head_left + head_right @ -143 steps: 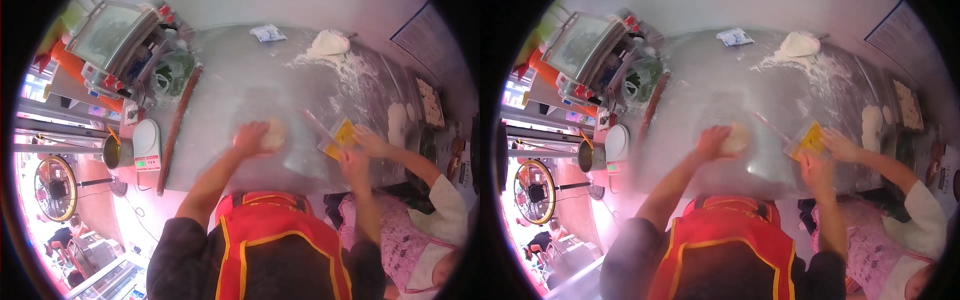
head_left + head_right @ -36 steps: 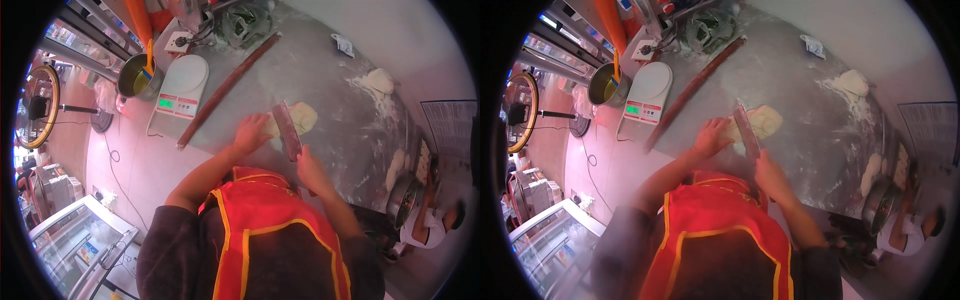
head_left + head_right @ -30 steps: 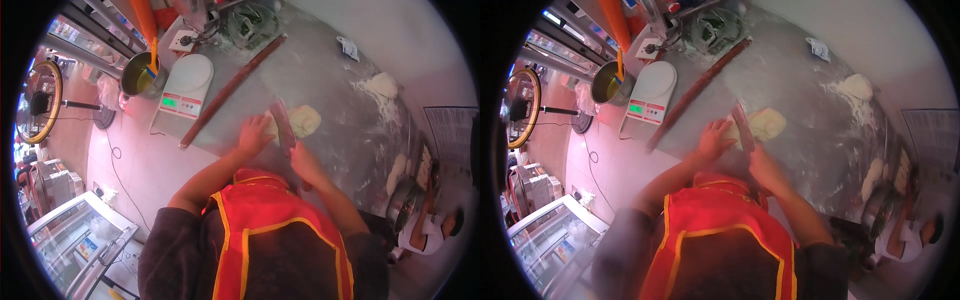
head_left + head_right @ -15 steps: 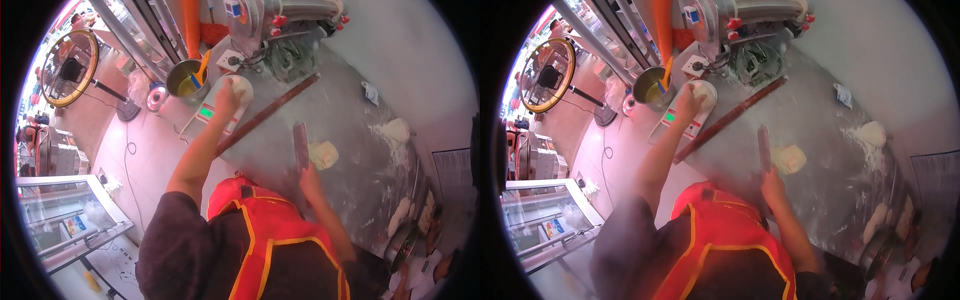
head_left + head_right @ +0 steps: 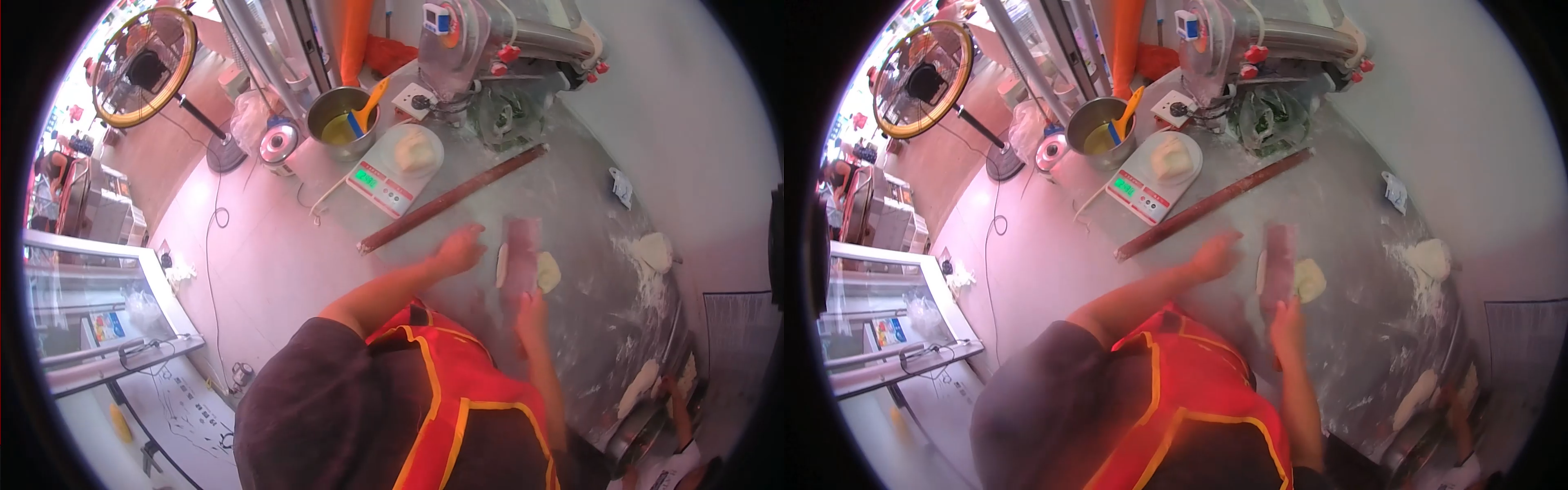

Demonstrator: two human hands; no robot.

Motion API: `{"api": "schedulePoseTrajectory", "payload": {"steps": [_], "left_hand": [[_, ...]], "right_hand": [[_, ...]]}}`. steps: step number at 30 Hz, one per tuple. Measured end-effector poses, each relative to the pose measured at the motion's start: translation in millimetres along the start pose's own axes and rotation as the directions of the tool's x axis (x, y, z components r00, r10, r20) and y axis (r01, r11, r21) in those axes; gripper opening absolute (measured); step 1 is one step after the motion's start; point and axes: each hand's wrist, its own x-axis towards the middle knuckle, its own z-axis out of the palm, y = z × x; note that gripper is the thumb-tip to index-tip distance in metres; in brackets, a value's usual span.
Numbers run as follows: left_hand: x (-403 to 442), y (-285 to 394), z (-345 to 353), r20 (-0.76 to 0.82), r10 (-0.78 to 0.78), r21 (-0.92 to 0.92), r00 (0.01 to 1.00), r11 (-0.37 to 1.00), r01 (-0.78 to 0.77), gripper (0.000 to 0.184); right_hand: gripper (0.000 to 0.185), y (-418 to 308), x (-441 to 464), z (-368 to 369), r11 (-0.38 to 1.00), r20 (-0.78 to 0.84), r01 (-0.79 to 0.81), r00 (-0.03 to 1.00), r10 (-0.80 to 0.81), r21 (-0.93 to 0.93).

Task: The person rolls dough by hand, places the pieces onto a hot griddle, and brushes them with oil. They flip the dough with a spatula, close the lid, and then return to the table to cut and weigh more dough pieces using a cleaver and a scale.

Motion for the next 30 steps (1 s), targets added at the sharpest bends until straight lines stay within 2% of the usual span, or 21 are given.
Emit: {"api": "schedulePoseTrajectory", "payload": {"steps": [3,6,8,9,11,14,17,18,19,21,23,25,27,28,29,30], "left_hand": [[-1.9,15.0,13.8,0.051,-0.016,-0.035,0.999,0.999,0.018,0.047],[-1.6,35.9,9.7,0.140,-0.043,0.028,0.989,0.999,0.040,0.047],[-2.9,50.3,1.7,0.236,-0.106,0.073,0.966,0.993,0.091,0.046],[-1.1,42.4,11.3,0.222,-0.046,0.067,0.974,0.997,0.032,0.046],[-1.4,28.4,27.7,0.200,0.072,0.055,0.977,0.995,-0.085,0.046],[-3.9,38.2,18.3,0.280,0.030,0.088,0.960,0.994,-0.057,0.043],[2.9,-0.9,46.1,-0.056,0.099,0.008,0.994,0.995,-0.099,0.038],[5.5,-0.4,28.2,-0.196,0.166,0.042,0.966,0.986,-0.161,0.036],[10.7,-6.1,2.4,-0.330,0.230,0.084,0.916,0.973,-0.215,0.035],[25.6,-21.6,-55.1,-0.323,-0.056,-0.059,0.945,0.998,0.039,0.034],[30.0,-31.4,-107.2,-0.521,-0.112,0.034,0.846,0.988,0.151,0.040],[29.0,-43.7,-137.7,-0.644,-0.101,0.069,0.758,0.979,0.190,0.051],[41.0,-51.2,-149.0,-0.686,0.109,0.289,0.719,0.948,0.132,0.058],[49.5,-51.8,-148.8,-0.680,0.218,0.391,0.701,0.916,0.095,0.062],[60.3,-49.5,-152.4,-0.581,0.169,0.449,0.796,0.882,0.140,0.069],[68.6,-48.5,-157.3,-0.508,0.111,0.421,0.854,0.897,0.134,0.067]], "right_hand": [[0.027,-14.2,-16.6,-39.9,0.997,-0.072,-0.069,0.995,0.070,0.021],[0.027,-20.5,-22.0,-64.3,0.949,0.057,-0.288,0.957,0.283,0.125],[0.026,-9.0,-28.6,-59.8,0.987,-0.031,-0.125,0.991,0.128,0.098],[0.026,-2.9,-30.5,-56.2,0.996,-0.074,-0.042,0.996,0.048,0.081],[0.026,5.9,-31.4,-49.4,0.997,-0.048,-0.074,0.996,0.075,0.026],[0.026,-7.2,-34.9,-46.0,0.995,-0.043,-0.095,0.995,0.096,0.021],[0.027,-11.6,-33.9,-43.0,0.989,-0.015,-0.143,0.990,0.144,0.045],[0.027,-11.3,-33.1,-41.9,0.985,0.003,-0.164,0.986,0.164,0.051],[0.027,-12.6,-33.8,-41.5,0.993,-0.021,-0.107,0.994,0.108,0.047],[0.028,-18.6,-37.2,-39.8,0.999,-0.073,-0.001,0.997,0.003,0.035],[0.029,-35.3,-37.6,-42.5,0.999,-0.035,-0.032,0.999,0.032,-0.003],[0.030,-45.7,-32.1,-39.6,1.000,-0.021,-0.013,1.000,0.013,0.008],[0.031,-49.4,-26.9,-32.1,0.996,-0.053,0.041,0.998,-0.037,0.073],[0.030,-52.6,-25.4,-31.5,0.998,-0.041,0.015,0.999,-0.012,0.059],[0.029,-56.6,-22.7,-31.3,0.999,-0.033,-0.018,0.999,0.019,0.046],[0.028,-57.1,-23.2,-32.3,0.998,-0.026,-0.059,0.998,0.060,0.033]]}}
